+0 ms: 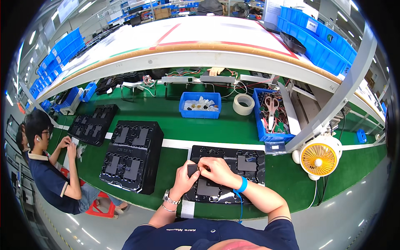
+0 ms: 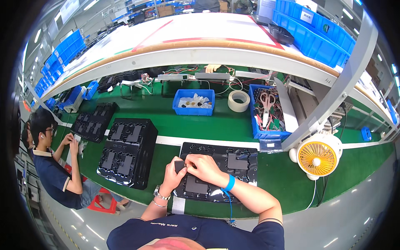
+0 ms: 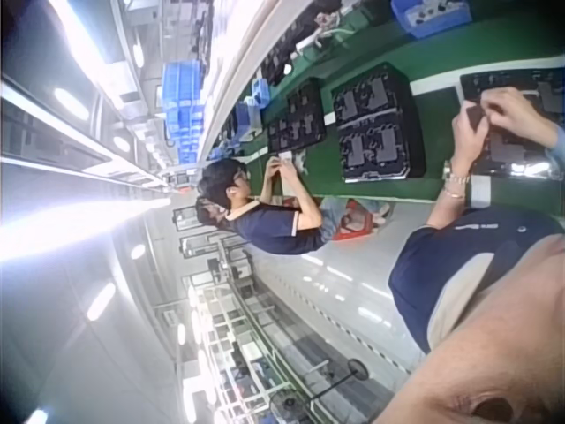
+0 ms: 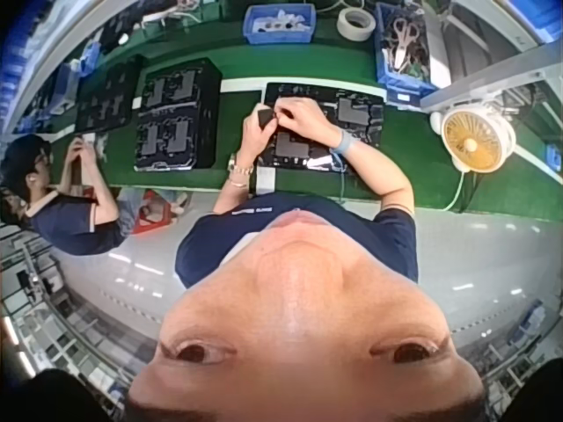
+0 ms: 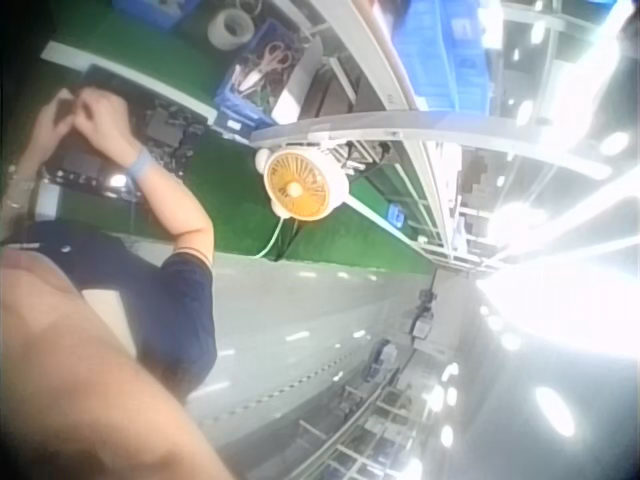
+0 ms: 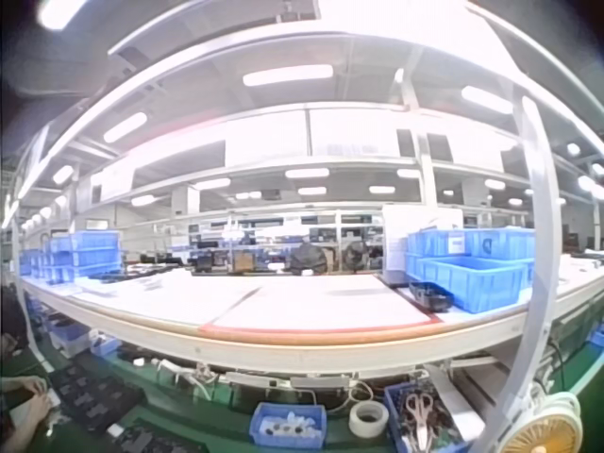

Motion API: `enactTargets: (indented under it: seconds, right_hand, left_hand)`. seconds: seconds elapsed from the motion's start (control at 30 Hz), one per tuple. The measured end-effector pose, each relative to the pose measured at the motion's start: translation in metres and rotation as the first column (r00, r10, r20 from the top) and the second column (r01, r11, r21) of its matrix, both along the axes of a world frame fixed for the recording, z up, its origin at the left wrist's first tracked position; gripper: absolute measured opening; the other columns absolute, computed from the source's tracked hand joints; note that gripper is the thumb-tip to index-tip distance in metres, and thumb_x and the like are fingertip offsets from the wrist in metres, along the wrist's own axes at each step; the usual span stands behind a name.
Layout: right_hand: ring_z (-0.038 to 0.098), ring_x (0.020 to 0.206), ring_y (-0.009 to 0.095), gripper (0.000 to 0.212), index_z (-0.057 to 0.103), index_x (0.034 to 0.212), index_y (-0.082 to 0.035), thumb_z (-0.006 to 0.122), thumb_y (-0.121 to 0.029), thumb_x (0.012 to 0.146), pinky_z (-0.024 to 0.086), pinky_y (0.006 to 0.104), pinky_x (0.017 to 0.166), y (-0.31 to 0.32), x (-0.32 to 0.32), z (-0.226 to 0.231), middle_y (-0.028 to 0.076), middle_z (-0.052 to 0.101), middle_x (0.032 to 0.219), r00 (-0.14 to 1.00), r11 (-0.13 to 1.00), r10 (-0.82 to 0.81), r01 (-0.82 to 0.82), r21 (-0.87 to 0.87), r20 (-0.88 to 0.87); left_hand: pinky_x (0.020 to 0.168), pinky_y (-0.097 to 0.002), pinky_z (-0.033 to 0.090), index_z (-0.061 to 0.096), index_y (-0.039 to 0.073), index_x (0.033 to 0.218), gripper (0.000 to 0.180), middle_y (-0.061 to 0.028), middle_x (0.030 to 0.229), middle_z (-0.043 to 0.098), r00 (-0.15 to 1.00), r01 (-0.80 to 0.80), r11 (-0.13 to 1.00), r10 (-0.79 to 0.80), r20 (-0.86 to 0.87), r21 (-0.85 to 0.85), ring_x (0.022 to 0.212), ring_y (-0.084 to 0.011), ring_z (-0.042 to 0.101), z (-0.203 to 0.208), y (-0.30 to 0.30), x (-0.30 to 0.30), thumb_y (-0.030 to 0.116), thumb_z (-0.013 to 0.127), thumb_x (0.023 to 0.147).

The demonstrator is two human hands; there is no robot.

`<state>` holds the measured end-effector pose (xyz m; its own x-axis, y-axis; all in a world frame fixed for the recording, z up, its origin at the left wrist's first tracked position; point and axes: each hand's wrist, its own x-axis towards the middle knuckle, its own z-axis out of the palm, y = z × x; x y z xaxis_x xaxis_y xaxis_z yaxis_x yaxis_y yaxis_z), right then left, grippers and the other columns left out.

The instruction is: Placing small electronic components into a black plastic tray on an assembly line.

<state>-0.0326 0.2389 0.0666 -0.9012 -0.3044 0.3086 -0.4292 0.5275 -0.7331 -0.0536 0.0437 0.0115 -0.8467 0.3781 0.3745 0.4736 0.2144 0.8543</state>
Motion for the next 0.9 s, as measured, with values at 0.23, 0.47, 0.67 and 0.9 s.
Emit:
enactTargets:
  seconds: [0.23, 0.47, 0.67, 0.9]
  right_hand:
    - [0.070, 0.077, 0.035, 0.014, 0.065, 0.090, -0.004, 0.065, -0.018, 0.090, 0.055, 0.0456, 0.067, 0.0003, 0.0014, 0.0059, 0.012, 0.069, 0.082, 0.999, 1.000, -0.016, 0.016, -0.010, 0.030]
    - [0.069, 0.077, 0.034, 0.015, 0.065, 0.091, -0.004, 0.065, -0.019, 0.091, 0.054, 0.0457, 0.067, 0.0001, 0.0025, 0.0096, 0.012, 0.069, 0.082, 0.998, 1.000, -0.027, 0.028, -0.007, 0.058]
    - [0.069, 0.076, 0.034, 0.014, 0.064, 0.090, -0.004, 0.065, -0.018, 0.089, 0.054, 0.0457, 0.067, -0.0001, 0.0017, 0.0046, 0.012, 0.069, 0.081, 0.999, 0.999, -0.028, 0.029, -0.023, 0.046]
    - [0.069, 0.074, 0.033, 0.012, 0.063, 0.087, -0.004, 0.066, -0.016, 0.087, 0.054, 0.0445, 0.065, -0.0027, 0.0026, 0.0043, 0.010, 0.067, 0.079, 0.998, 0.999, -0.045, 0.046, -0.029, 0.036]
  left_hand:
    - [0.066, -0.0389, 0.054, 0.058, 0.001, 0.101, 0.026, -0.0135, 0.079, 0.064, 1.000, 0.003, 1.000, -0.003, 0.013, -0.002, 0.070, -0.0301, 0.068, 0.0025, -0.0001, 0.0003, 0.019, 0.074, 0.090]
    - [0.066, -0.0388, 0.053, 0.058, 0.001, 0.101, 0.027, -0.0132, 0.080, 0.064, 1.000, 0.001, 1.000, -0.001, 0.006, -0.002, 0.069, -0.0294, 0.068, 0.0015, -0.0004, -0.0003, 0.020, 0.074, 0.090]
    - [0.065, -0.0389, 0.053, 0.058, 0.002, 0.100, 0.027, -0.0129, 0.079, 0.064, 1.000, 0.007, 1.000, -0.007, 0.008, -0.010, 0.069, -0.0297, 0.067, 0.0031, -0.0006, 0.0000, 0.021, 0.074, 0.090]
    - [0.065, -0.0392, 0.053, 0.059, 0.002, 0.099, 0.026, -0.0127, 0.078, 0.064, 1.000, 0.003, 1.000, -0.003, -0.007, -0.005, 0.068, -0.0303, 0.067, 0.0014, -0.0001, -0.0002, 0.021, 0.074, 0.090]
